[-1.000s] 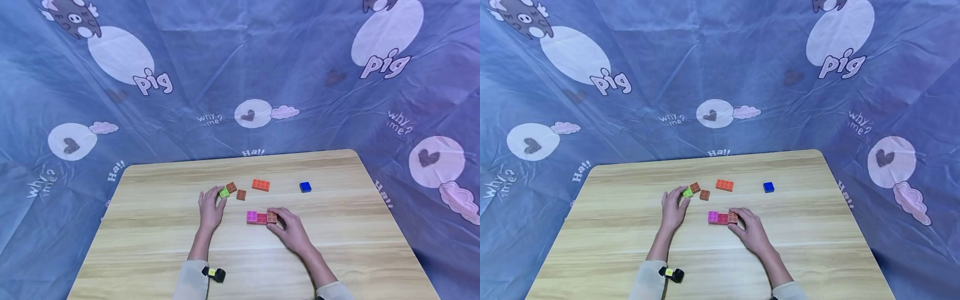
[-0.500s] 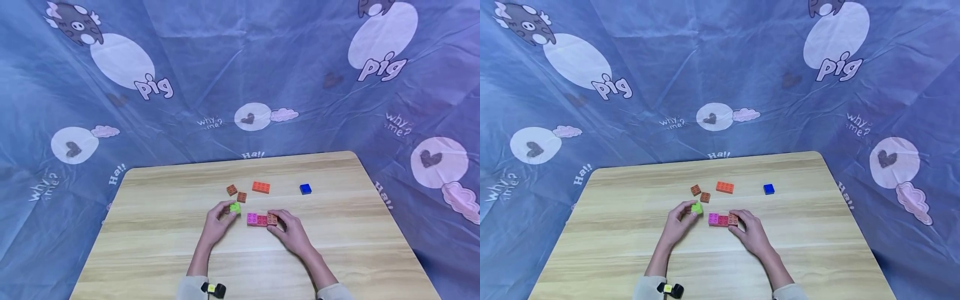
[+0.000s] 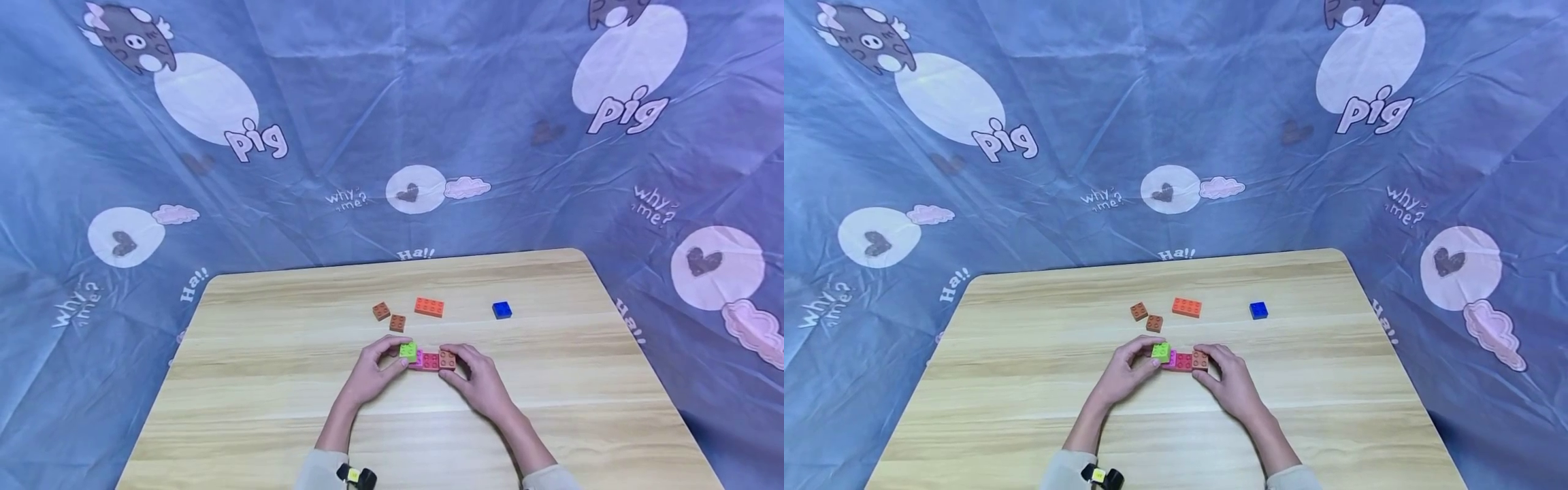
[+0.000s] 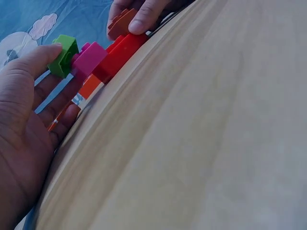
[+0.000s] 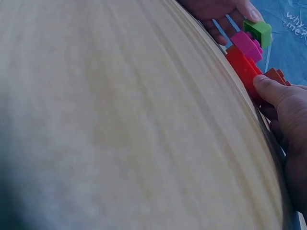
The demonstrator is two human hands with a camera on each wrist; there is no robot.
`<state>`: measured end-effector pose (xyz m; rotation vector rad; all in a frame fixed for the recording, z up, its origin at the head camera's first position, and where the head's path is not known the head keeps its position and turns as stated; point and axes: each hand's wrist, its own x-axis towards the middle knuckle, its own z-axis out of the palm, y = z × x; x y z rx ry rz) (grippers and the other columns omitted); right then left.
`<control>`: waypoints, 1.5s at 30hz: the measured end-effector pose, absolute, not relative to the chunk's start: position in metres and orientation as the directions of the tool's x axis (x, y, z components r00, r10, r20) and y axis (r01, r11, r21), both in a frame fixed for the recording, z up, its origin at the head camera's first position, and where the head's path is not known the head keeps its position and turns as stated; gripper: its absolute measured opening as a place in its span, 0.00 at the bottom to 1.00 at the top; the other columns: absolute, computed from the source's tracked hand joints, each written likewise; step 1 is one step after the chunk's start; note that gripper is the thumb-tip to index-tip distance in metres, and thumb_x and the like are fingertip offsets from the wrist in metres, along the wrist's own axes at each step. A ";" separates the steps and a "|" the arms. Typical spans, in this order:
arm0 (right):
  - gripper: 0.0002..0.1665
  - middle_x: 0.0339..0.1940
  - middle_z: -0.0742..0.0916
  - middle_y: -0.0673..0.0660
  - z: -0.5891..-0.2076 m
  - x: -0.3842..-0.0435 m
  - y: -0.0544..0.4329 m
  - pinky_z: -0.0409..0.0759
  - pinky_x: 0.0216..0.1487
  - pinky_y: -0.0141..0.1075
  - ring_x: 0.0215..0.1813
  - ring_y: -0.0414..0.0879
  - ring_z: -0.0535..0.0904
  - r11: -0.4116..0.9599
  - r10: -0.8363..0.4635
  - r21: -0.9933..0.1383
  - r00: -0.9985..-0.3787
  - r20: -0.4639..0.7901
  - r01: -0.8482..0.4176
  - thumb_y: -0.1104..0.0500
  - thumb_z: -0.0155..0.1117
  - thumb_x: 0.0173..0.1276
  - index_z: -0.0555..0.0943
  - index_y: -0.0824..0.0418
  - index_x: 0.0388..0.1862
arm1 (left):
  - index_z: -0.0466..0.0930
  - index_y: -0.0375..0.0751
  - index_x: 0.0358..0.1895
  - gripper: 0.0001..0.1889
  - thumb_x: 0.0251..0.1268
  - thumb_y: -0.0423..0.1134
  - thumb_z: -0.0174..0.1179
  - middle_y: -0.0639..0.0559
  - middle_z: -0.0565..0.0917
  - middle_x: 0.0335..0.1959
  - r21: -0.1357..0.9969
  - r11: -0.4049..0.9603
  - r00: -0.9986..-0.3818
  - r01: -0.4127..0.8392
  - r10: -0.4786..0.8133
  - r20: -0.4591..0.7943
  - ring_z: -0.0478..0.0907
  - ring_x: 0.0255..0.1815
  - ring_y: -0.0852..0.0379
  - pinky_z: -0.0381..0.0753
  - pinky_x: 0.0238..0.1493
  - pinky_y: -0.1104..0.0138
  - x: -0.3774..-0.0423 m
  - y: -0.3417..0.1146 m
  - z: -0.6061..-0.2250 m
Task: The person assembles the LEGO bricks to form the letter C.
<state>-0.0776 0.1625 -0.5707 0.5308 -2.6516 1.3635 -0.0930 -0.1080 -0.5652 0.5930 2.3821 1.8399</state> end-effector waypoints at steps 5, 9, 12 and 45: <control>0.30 0.57 0.90 0.53 -0.568 -0.077 0.162 0.82 0.67 0.53 0.60 0.51 0.86 0.540 -0.262 -0.766 -0.935 0.241 -0.349 0.57 0.83 0.61 0.85 0.54 0.63 | 0.83 0.49 0.66 0.20 0.73 0.39 0.69 0.52 0.86 0.60 0.924 0.208 -0.893 0.322 0.391 0.223 0.83 0.60 0.54 0.83 0.66 0.60 -0.096 -0.106 -0.564; 0.30 0.57 0.90 0.53 -0.566 -0.078 0.162 0.82 0.67 0.54 0.60 0.52 0.86 0.542 -0.256 -0.768 -0.938 0.235 -0.341 0.57 0.83 0.61 0.85 0.54 0.63 | 0.83 0.50 0.65 0.20 0.72 0.39 0.70 0.54 0.86 0.61 0.918 0.211 -0.886 0.335 0.403 0.230 0.82 0.64 0.54 0.81 0.68 0.61 -0.097 -0.105 -0.562; 0.30 0.57 0.90 0.53 -0.566 -0.078 0.162 0.82 0.67 0.54 0.61 0.52 0.86 0.540 -0.256 -0.771 -0.939 0.230 -0.337 0.57 0.83 0.61 0.85 0.54 0.63 | 0.84 0.52 0.64 0.20 0.71 0.40 0.71 0.56 0.86 0.61 0.913 0.217 -0.882 0.345 0.409 0.236 0.82 0.65 0.55 0.80 0.69 0.62 -0.097 -0.104 -0.563; 0.30 0.56 0.90 0.52 -0.567 -0.080 0.157 0.82 0.67 0.52 0.60 0.51 0.86 0.533 -0.256 -0.770 -0.934 0.248 -0.350 0.58 0.82 0.62 0.85 0.54 0.63 | 0.85 0.52 0.64 0.20 0.71 0.45 0.71 0.61 0.88 0.59 0.892 0.286 -0.889 0.350 0.401 0.220 0.83 0.64 0.58 0.80 0.70 0.61 -0.101 -0.091 -0.562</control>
